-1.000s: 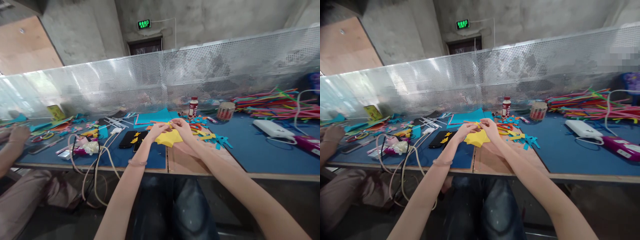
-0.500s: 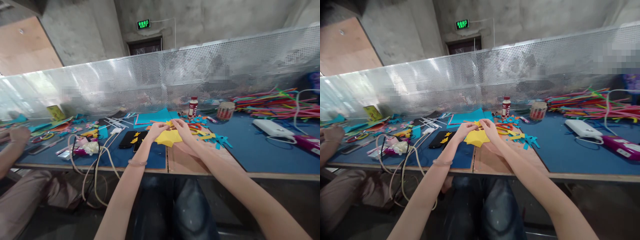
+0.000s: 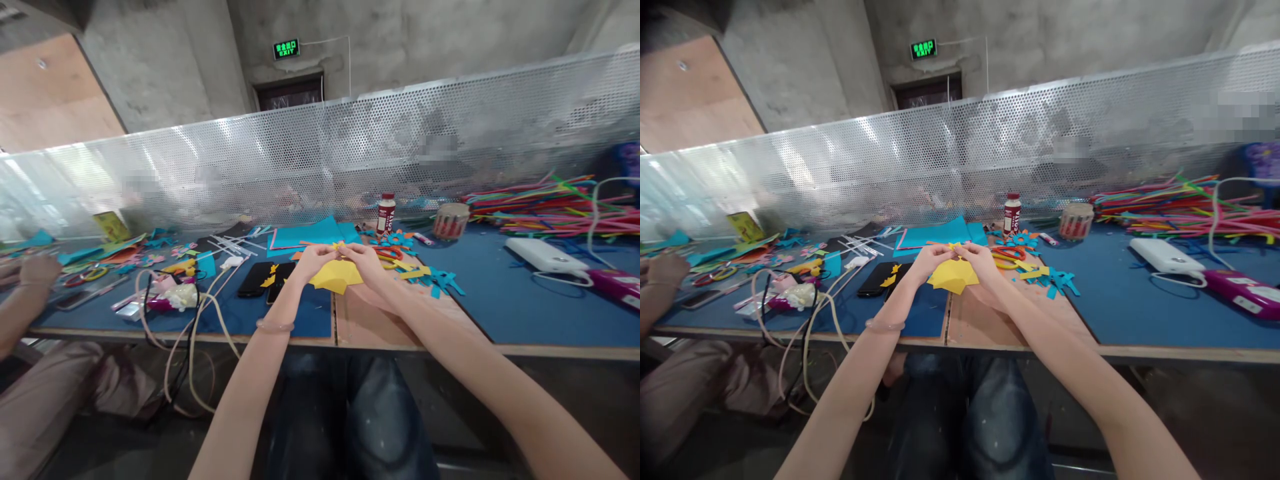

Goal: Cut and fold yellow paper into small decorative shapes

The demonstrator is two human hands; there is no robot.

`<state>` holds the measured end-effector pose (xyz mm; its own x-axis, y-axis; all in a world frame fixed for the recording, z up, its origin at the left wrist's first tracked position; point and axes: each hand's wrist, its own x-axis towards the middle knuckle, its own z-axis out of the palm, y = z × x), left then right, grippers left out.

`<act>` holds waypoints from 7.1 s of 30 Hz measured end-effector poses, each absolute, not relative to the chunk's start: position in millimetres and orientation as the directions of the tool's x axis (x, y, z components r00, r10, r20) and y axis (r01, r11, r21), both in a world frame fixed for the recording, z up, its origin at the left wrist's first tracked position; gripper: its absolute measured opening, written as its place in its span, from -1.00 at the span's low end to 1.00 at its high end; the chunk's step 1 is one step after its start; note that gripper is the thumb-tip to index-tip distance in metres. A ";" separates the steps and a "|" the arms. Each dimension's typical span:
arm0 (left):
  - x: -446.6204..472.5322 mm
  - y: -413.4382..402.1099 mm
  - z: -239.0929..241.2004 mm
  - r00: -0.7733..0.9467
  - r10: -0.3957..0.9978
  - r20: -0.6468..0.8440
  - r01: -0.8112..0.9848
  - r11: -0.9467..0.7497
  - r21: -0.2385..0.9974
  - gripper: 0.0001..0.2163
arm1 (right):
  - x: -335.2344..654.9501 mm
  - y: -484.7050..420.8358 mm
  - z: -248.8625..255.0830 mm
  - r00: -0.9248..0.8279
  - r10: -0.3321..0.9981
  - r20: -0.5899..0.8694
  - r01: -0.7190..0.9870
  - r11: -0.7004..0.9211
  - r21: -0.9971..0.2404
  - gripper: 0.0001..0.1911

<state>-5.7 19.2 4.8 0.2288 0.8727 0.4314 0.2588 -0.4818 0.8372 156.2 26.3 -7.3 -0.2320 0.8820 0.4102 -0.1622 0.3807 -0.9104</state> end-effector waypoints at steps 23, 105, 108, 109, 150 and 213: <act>-8.1 15.3 6.3 0.318 0.857 0.406 0.276 -0.493 0.825 -0.71 | 162.3 28.0 -6.9 -0.259 0.851 0.457 -0.196 0.417 -0.888 -0.72; -7.3 24.3 2.4 0.184 0.921 0.345 0.048 -0.359 0.932 -0.68 | 166.4 35.4 -11.3 -0.494 0.312 0.811 0.646 0.757 0.102 -0.67; -7.3 23.2 2.8 0.191 0.910 0.367 0.061 -0.385 0.921 -0.69 | 164.5 28.9 -8.3 -0.380 0.319 0.868 0.594 0.804 -0.035 -0.69; -7.1 23.0 2.8 0.195 0.907 0.372 0.072 -0.392 0.917 -0.70 | 164.1 26.8 -6.8 -0.315 0.337 0.887 0.571 0.814 -0.107 -0.70; -4.0 22.7 2.3 0.197 0.915 0.352 0.182 -0.387 0.904 -0.71 | 159.9 35.9 -11.2 -0.169 0.827 0.536 0.014 0.546 -0.838 -0.65; -2.6 21.5 0.9 0.269 0.886 0.378 0.199 -0.435 0.878 -0.70 | 160.6 36.2 -8.8 -0.170 0.836 0.522 0.132 0.544 -0.829 -0.73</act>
<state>-2.6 21.5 0.9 0.2688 0.8859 0.3780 0.1988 -0.4351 0.8782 160.6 36.2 -8.8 -0.1701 0.8360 0.5216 0.1318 0.5439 -0.8287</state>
